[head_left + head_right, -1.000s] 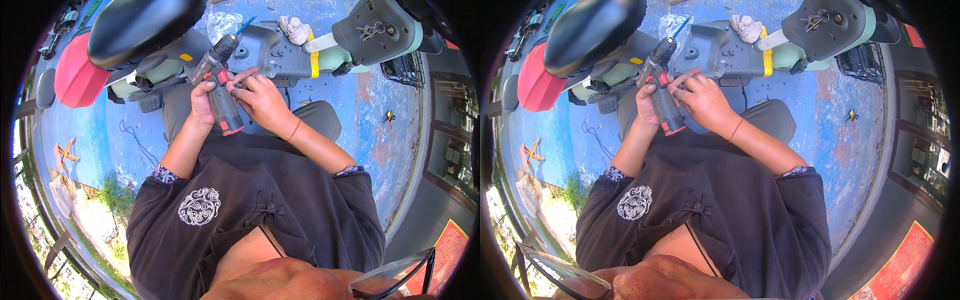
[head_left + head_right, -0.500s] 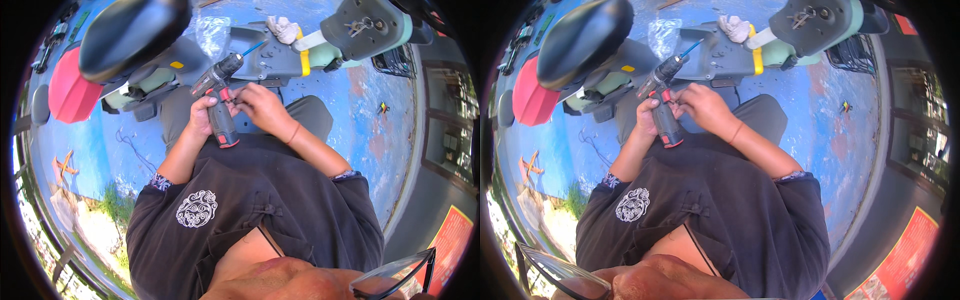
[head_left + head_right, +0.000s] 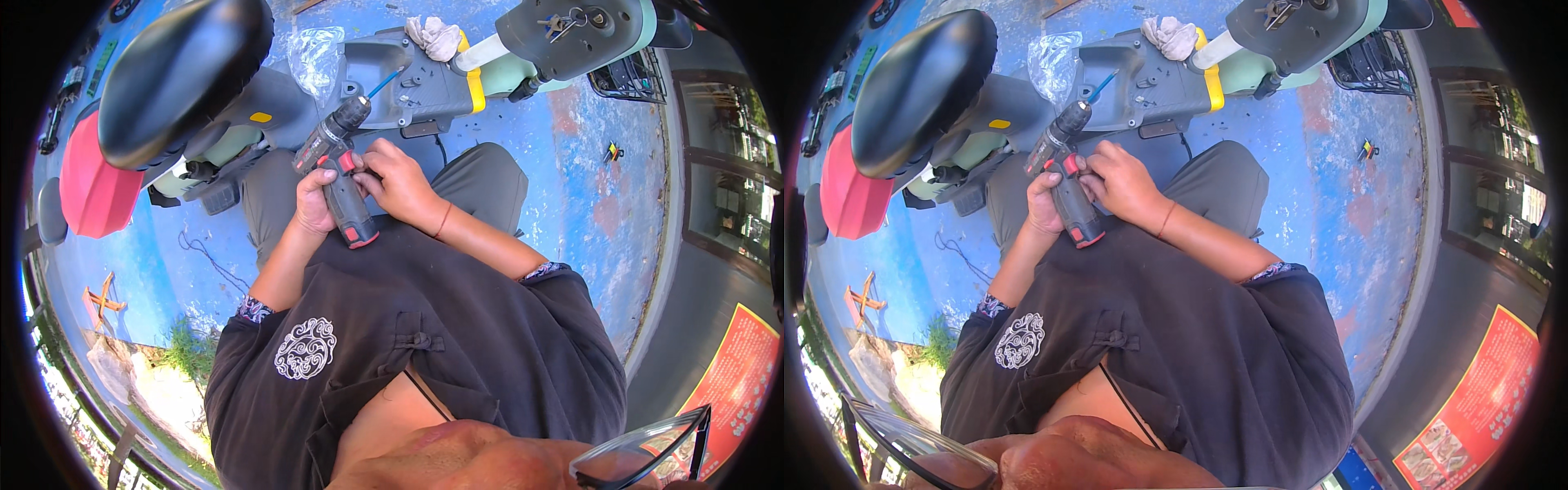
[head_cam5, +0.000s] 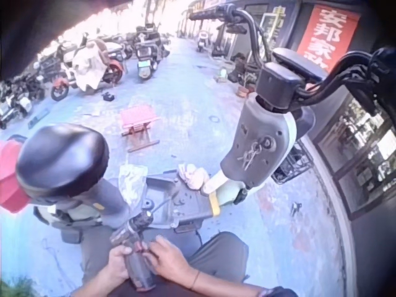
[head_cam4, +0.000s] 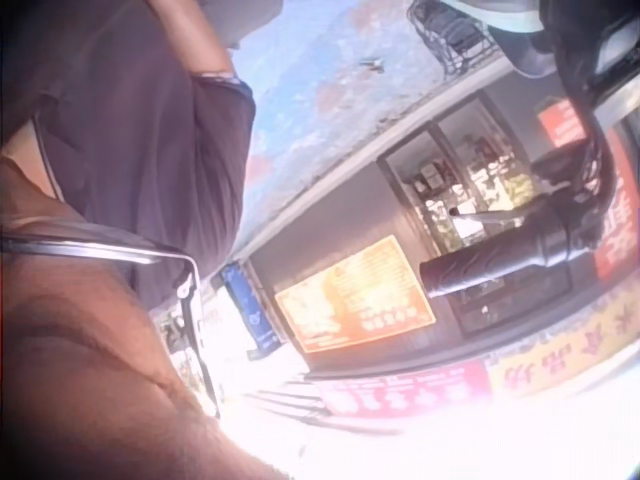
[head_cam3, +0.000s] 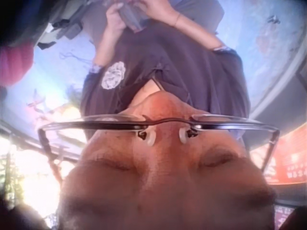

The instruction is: The person uses a cordless drill to fasten screws into the front body panel of a scooter. They align the panel, insert screws, and tighten them in sequence, then wipe the surface with a cloth.

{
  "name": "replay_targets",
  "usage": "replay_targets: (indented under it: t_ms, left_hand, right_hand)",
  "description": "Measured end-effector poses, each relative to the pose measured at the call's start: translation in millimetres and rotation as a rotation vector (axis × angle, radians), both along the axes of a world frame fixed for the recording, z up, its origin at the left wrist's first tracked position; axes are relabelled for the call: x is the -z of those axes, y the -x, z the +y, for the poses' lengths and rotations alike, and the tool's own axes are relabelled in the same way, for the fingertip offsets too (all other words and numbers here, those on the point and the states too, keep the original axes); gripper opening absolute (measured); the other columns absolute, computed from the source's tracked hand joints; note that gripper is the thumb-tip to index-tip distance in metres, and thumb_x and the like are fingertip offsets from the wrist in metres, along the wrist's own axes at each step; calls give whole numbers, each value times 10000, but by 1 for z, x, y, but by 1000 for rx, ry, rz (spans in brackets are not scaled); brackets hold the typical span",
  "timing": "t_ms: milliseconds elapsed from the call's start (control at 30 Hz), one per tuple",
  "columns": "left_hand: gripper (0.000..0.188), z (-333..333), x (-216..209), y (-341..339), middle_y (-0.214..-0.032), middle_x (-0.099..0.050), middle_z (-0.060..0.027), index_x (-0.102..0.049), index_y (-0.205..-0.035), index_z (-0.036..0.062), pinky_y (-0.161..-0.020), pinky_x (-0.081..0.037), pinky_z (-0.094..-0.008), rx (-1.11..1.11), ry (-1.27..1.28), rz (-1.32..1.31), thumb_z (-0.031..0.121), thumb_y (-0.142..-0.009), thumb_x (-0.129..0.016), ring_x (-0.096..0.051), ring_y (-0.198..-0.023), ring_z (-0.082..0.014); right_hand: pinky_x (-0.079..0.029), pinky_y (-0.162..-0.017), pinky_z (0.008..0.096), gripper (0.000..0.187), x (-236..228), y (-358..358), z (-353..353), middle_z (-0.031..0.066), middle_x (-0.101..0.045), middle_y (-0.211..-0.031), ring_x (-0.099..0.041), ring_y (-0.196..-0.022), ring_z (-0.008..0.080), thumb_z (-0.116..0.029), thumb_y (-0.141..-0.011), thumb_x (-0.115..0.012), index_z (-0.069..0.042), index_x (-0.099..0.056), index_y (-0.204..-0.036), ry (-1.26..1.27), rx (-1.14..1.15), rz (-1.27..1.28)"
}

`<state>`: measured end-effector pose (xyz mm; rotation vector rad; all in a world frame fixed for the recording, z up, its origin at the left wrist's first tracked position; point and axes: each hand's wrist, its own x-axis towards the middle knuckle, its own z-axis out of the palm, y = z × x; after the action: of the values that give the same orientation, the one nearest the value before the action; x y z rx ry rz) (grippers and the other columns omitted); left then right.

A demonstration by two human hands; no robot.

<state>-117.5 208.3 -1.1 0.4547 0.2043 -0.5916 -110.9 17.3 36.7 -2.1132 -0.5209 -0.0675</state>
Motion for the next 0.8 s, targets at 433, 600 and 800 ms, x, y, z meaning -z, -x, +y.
replay_targets:
  t_ms: [433, 600, 800]
  left_hand:
    - [583, 13, 0, -8, -818, -645, -133, -649, -1156, -59, -817, -505, -389, 81, -177, -261, 463, -904, -705, -635, -842, -281]
    - [621, 5, -12, 0, -759, -640, -122, -655, -1137, -76, -765, -517, -382, 71, -336, -285, 519, -957, -673, -641, -777, -264]
    - [523, 5, -22, 3, -845, -685, -119, -662, -1157, -67, -722, -549, -344, 94, -356, -337, 424, -978, -680, -678, -773, -214]
  right_hand:
    - [-608, -772, 302, 163, -17, -41, -68, 144, -734, -1047, -719, -885, 184, -47, -1048, -601, 32, -649, -1183, -1031, 355, 685]
    - [-621, -788, 309, 118, -25, -46, -67, 148, -724, -1078, -733, -898, 195, -91, -1069, -591, -4, -614, -1146, -1161, 375, 623]
    - [-627, -785, 309, 125, -33, -39, -66, 146, -720, -1069, -747, -887, 204, -118, -1089, -564, -18, -606, -1151, -1270, 288, 603]
